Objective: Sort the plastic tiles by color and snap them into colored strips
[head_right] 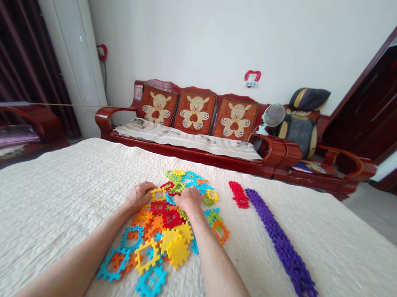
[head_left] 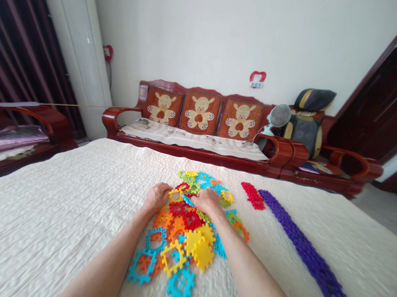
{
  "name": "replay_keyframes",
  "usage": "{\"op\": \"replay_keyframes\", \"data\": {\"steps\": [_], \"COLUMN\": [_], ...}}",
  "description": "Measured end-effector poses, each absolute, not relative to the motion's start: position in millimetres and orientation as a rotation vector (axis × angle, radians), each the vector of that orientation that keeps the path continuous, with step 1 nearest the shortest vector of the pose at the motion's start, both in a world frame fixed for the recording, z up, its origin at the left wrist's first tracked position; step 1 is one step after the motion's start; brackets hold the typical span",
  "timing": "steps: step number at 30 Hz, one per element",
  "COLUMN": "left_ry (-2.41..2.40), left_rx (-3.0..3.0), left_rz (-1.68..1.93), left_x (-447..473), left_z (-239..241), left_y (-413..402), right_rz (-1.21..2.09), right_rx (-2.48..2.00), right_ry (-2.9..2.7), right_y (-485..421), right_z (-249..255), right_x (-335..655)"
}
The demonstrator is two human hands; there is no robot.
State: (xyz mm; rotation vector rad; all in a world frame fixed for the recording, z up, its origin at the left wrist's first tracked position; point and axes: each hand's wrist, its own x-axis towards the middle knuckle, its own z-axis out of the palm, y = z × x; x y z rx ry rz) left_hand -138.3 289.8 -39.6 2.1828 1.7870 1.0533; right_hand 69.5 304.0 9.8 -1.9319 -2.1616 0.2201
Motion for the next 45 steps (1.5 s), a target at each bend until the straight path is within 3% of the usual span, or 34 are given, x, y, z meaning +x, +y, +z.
{"op": "replay_keyframes", "data": {"steps": [6, 15, 18, 25, 37, 45], "left_ry": [1.8, 1.804, 1.805, 1.823, 1.871, 1.886], "left_rx": [2.176, 2.195, 2.185, 2.165, 2.18, 2.184], "left_rz": [1.054, 1.038, 1.032, 0.98, 0.943, 0.937], "left_x": [-138, -139, -140, -139, -140, -140], "left_z": [-40, -39, -39, -37, -38, -35], "left_y": [290, 290, 289, 289, 290, 289], "right_rz": [0.418, 0.739, 0.634, -0.196, 0.496, 0.266], "right_rx": [-1.853, -1.363, -1.382, -1.704, -1.709, -1.874], "right_ry": [-2.02, -1.718, -1.7, -1.79, -1.828, -1.924], "right_y": [303, 293, 281, 255, 250, 251], "right_z": [12, 18, 18, -3, 2, -3], "right_x": [77, 138, 172, 232, 260, 247]}}
